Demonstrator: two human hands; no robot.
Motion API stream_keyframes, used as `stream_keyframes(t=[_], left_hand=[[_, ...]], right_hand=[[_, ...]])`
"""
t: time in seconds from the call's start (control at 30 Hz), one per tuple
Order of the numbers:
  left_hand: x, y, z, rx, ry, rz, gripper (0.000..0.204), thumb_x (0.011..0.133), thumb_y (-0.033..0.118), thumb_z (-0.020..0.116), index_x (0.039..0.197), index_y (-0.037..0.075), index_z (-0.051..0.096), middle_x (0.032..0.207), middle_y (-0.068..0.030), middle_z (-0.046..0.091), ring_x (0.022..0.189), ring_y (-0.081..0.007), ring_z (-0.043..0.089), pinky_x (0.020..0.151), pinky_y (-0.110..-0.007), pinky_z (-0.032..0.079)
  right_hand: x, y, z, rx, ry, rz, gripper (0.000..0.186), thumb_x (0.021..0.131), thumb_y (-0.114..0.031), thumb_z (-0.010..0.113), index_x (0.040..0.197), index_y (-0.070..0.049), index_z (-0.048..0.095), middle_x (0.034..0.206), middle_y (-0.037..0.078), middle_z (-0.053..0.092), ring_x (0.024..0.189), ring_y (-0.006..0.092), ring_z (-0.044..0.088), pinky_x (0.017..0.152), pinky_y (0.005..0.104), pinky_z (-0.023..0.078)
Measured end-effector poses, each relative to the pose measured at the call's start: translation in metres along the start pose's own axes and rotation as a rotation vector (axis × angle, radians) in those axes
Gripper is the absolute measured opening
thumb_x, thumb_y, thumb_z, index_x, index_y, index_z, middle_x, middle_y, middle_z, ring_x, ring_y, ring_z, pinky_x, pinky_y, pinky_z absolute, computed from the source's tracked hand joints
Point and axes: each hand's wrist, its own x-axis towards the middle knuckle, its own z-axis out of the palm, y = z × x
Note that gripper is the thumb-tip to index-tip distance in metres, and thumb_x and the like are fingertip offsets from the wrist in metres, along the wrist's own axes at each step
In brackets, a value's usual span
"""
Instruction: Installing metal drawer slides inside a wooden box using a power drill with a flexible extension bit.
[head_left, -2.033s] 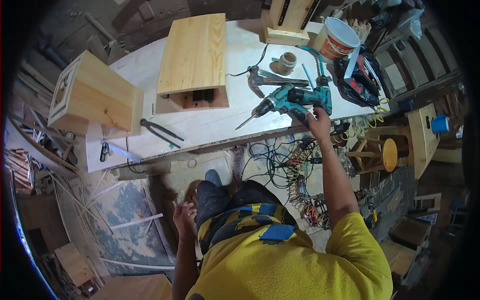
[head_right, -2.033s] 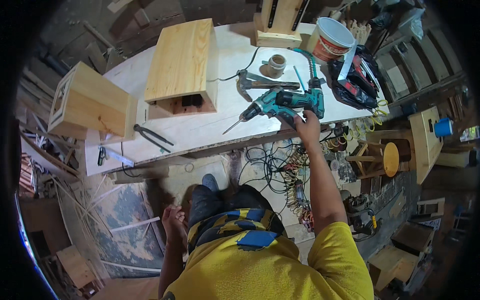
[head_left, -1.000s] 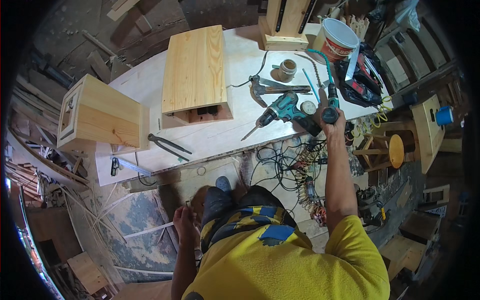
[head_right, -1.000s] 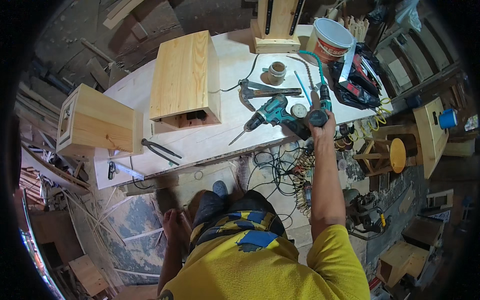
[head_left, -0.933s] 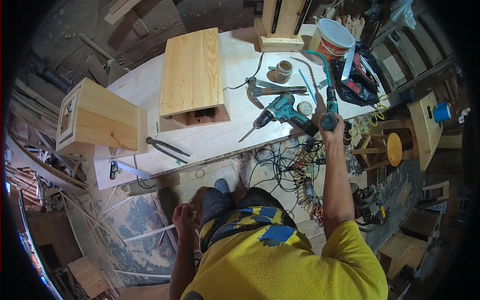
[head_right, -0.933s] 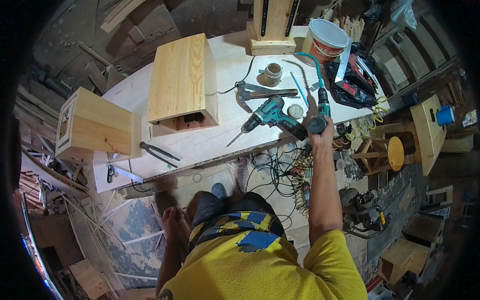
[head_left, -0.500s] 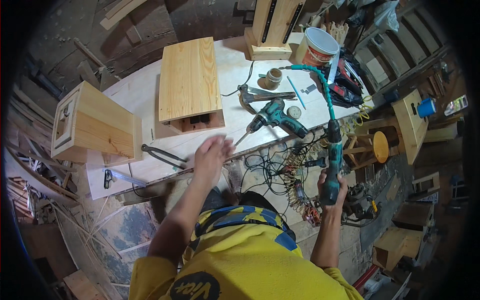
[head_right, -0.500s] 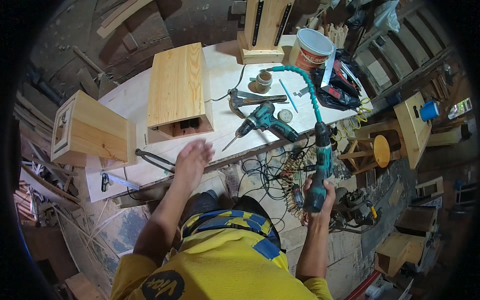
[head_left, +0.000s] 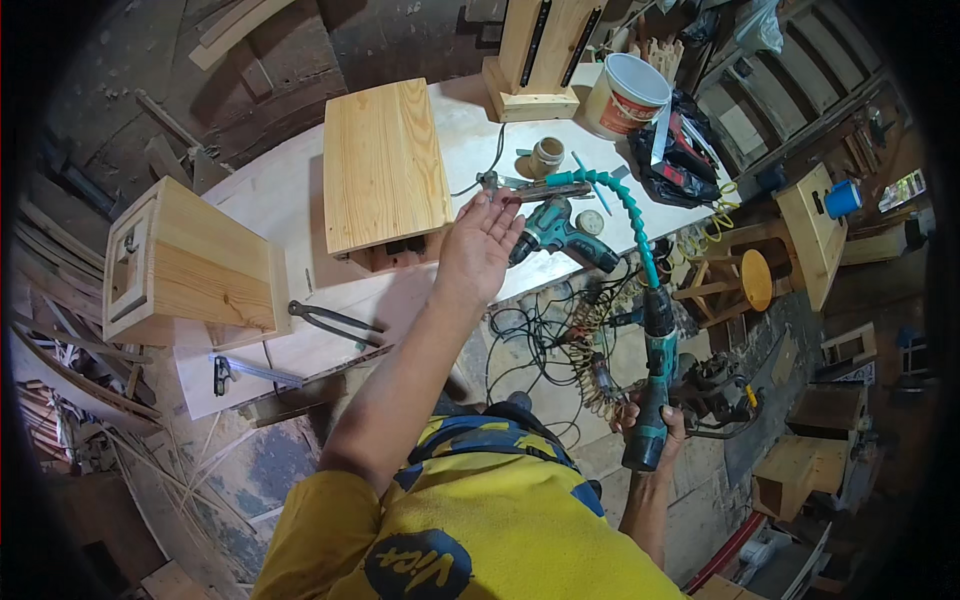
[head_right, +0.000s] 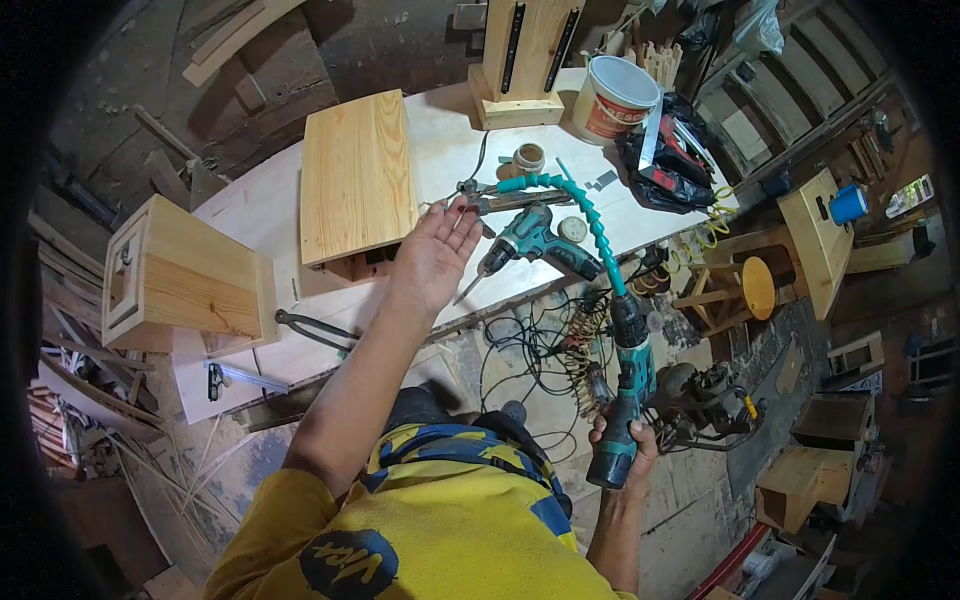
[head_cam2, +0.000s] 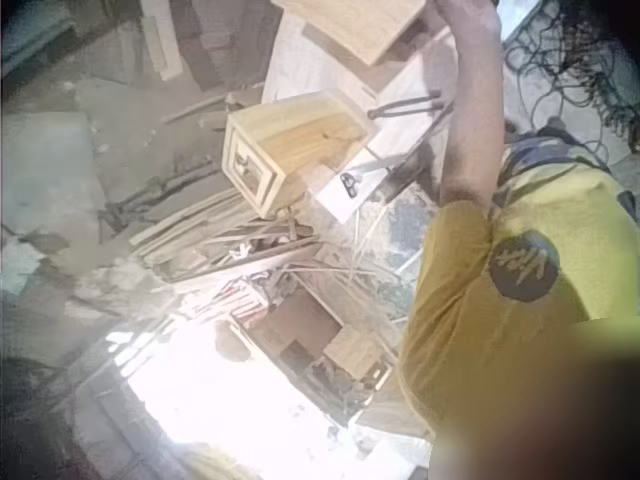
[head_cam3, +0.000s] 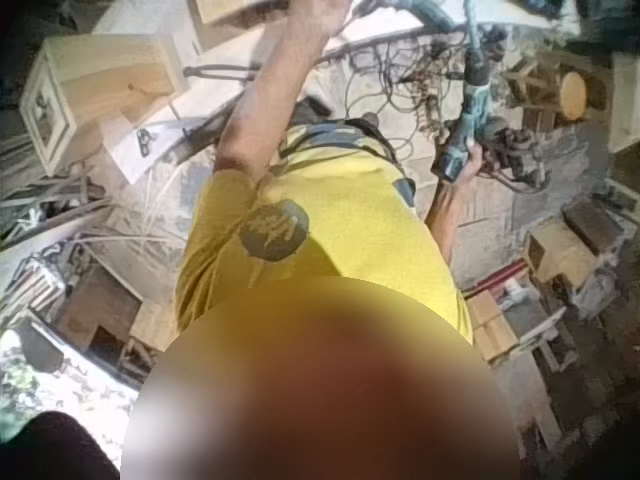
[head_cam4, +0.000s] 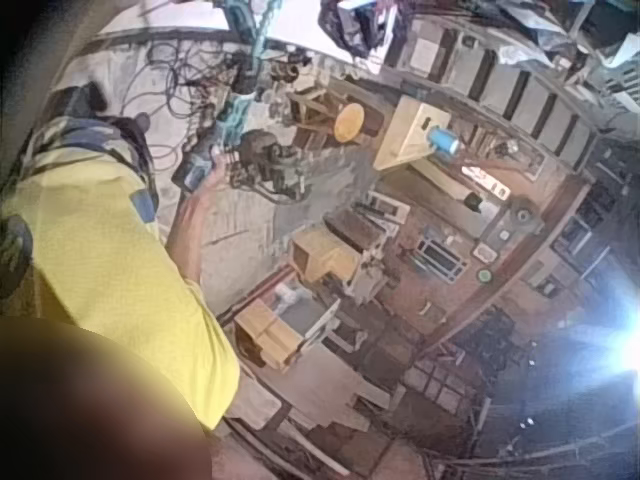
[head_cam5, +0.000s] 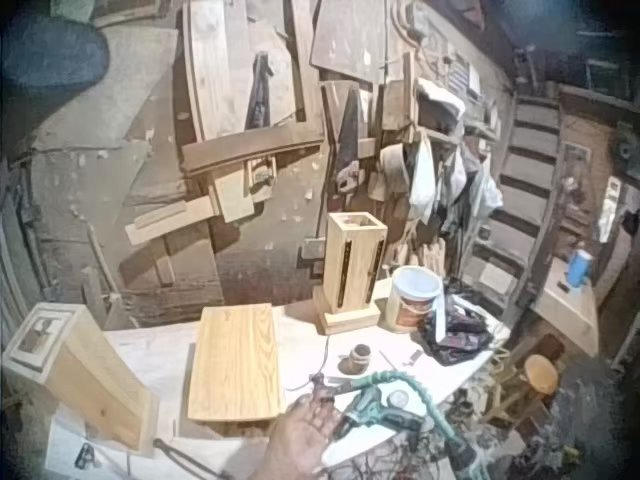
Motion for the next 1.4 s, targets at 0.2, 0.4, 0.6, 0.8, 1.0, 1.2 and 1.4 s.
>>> stream_keyframes(t=[0.2,0.4,0.6,0.8,1.0,1.2,1.4], left_hand=[[-0.006,-0.008,0.0,-0.094,-0.019,0.017,0.015,0.096,0.015,0.055,0.106,0.006,0.051,0.109,-0.0111,0.06,0.106,-0.0254,0.059,0.096,-0.041,0.051],[-0.012,-0.013,0.008,-0.135,-0.008,0.079,0.018,0.095,0.016,0.057,0.109,0.006,0.052,0.106,-0.0094,0.06,0.101,-0.0236,0.061,0.095,-0.04,0.051],[-0.012,-0.016,0.008,-0.147,-0.01,0.104,0.016,0.095,0.019,0.058,0.105,0.007,0.056,0.103,-0.0082,0.061,0.099,-0.0221,0.061,0.092,-0.037,0.051],[-0.011,-0.026,0.012,-0.174,0.003,0.109,0.015,0.095,0.019,0.058,0.104,0.007,0.057,0.101,-0.0069,0.062,0.098,-0.0218,0.061,0.091,-0.037,0.051],[-0.011,-0.033,0.015,-0.195,0.028,0.12,0.015,0.095,0.019,0.057,0.105,0.007,0.057,0.101,-0.0068,0.062,0.098,-0.022,0.062,0.09,-0.037,0.052],[-0.01,-0.035,0.014,-0.216,0.017,0.122,0.016,0.095,0.019,0.057,0.107,0.008,0.056,0.101,-0.0072,0.061,0.097,-0.0221,0.062,0.089,-0.037,0.053],[-0.012,-0.039,0.017,-0.194,0.029,0.117,0.017,0.095,0.02,0.057,0.106,0.007,0.055,0.1,-0.0065,0.061,0.096,-0.0208,0.061,0.087,-0.035,0.053]], right_hand=[[0.007,0.002,0.001,-0.053,0.005,0.014,0.047,0.075,-0.027,0.064,0.111,0.0,0.053,0.088,0.014,0.06,0.07,0.0251,0.063,0.061,0.0347,0.058],[0.017,-0.007,-0.006,-0.046,-0.02,0.082,0.046,0.076,-0.026,0.063,0.111,0.001,0.052,0.088,0.014,0.06,0.073,0.027,0.066,0.058,0.0362,0.061],[0.022,-0.015,0.012,-0.085,-0.058,0.044,0.051,0.074,-0.022,0.065,0.114,0.006,0.05,0.096,0.016,0.056,0.077,0.0242,0.059,0.065,0.0352,0.054],[0.029,-0.02,0.006,-0.086,-0.074,0.046,0.051,0.073,-0.022,0.065,0.113,0.005,0.051,0.095,0.015,0.056,0.077,0.024,0.06,0.065,0.036,0.054],[0.028,-0.027,0.003,-0.089,-0.074,0.075,0.052,0.072,-0.022,0.066,0.113,0.005,0.051,0.094,0.015,0.056,0.076,0.0241,0.059,0.065,0.0353,0.054],[0.029,-0.031,-0.008,-0.065,-0.079,0.132,0.053,0.073,-0.021,0.066,0.116,0.004,0.049,0.093,0.014,0.056,0.077,0.0241,0.059,0.065,0.0356,0.054],[0.027,-0.032,-0.009,-0.079,-0.061,0.134,0.053,0.073,-0.023,0.067,0.115,0.003,0.049,0.092,0.014,0.056,0.077,0.0241,0.059,0.065,0.0355,0.054]])
